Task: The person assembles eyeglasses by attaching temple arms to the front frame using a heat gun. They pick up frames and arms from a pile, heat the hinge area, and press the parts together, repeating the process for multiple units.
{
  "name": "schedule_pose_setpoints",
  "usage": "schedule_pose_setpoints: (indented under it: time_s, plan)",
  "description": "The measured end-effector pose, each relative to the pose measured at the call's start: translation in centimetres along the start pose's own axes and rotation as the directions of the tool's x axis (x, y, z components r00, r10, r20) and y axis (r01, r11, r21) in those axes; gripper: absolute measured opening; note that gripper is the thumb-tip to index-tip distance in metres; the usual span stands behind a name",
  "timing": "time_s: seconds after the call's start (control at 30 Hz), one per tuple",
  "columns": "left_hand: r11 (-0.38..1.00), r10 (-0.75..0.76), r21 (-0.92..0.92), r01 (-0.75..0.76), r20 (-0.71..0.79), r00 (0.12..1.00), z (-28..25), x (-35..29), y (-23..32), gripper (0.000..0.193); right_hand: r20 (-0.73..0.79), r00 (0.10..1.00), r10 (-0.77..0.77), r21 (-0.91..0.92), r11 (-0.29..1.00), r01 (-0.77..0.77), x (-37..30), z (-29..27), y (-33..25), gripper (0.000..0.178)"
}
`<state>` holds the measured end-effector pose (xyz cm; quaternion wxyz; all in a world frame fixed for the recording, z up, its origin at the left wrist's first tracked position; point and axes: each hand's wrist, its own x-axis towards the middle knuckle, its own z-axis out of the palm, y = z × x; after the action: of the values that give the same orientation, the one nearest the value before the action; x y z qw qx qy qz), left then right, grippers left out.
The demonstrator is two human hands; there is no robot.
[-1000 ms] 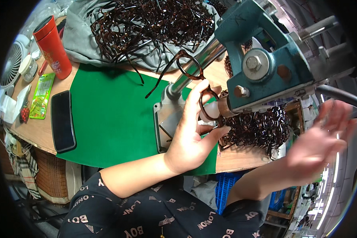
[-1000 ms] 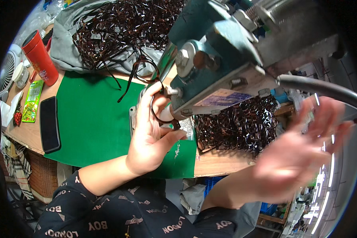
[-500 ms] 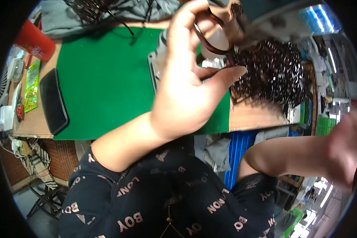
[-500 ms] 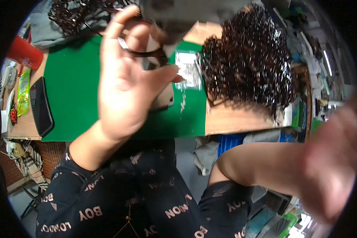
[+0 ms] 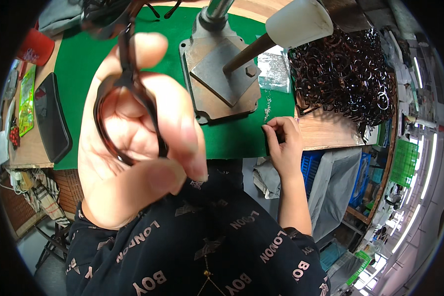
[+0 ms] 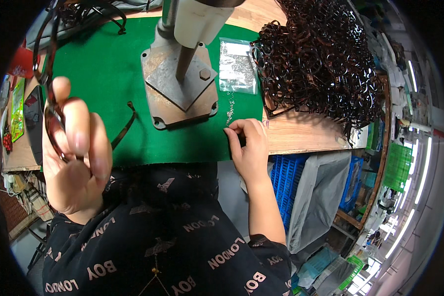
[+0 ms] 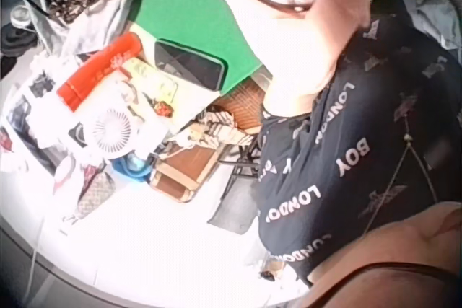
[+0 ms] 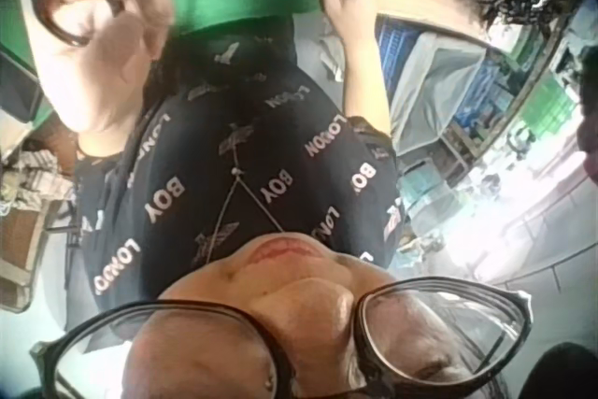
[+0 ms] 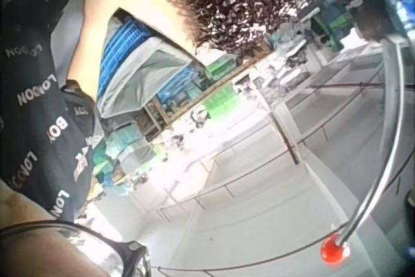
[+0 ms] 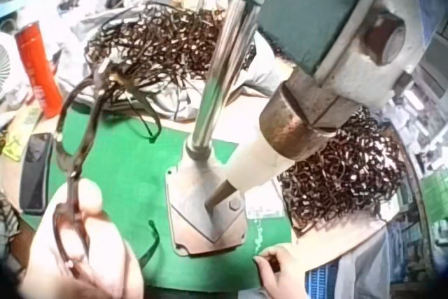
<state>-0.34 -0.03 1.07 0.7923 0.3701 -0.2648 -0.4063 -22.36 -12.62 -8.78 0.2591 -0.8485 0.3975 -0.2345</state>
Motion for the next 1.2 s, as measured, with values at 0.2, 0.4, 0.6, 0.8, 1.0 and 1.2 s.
schedule_pose_setpoints:
  time_s: [0.2, 0.4, 0.6, 0.8, 1.0, 1.2]
  plan:
    - [0.9, 0.149, -0.402, 0.171, 0.65, 0.745, -2.7, 1.7, -2.0, 0.024, 0.023, 0.997, 0.077, 0.14, 0.987, -0.08, 0.4, -0.3, -0.7, 0.014]
    - [0.921, -0.122, -0.093, 0.378, 0.853, 0.507, -3.7, 1.7, 0.2, 0.021, 0.065, 0.997, -0.034, -0.014, 0.999, 0.035, 1.0, -0.1, -0.6, 0.012]
    - [0.759, -0.605, 0.134, 0.638, 0.507, 0.614, -2.5, 0.2, 1.9, 0.029, 0.161, 0.986, -0.042, -0.008, 0.999, 0.043, 0.9, -1.1, 0.1, 0.009]
    - [0.727, -0.669, 0.21, 0.653, 0.43, 0.606, -2.0, 0.2, 2.1, 0.029, 0.154, 0.988, 0.028, 0.116, 0.992, -0.046, 0.6, -1.3, 0.3, 0.009]
    - [0.725, -0.681, 0.305, 0.617, 0.448, 0.579, -2.2, 0.4, 1.7, 0.03, 0.169, 0.986, -0.005, 0.038, 0.999, -0.002, 1.0, -0.9, 0.2, 0.009]
    - [0.719, -0.685, 0.334, 0.61, 0.491, 0.538, -2.0, 0.5, 1.5, 0.026, 0.161, 0.986, -0.043, -0.06, 0.997, 0.053, 1.4, -0.6, -0.1, 0.009]
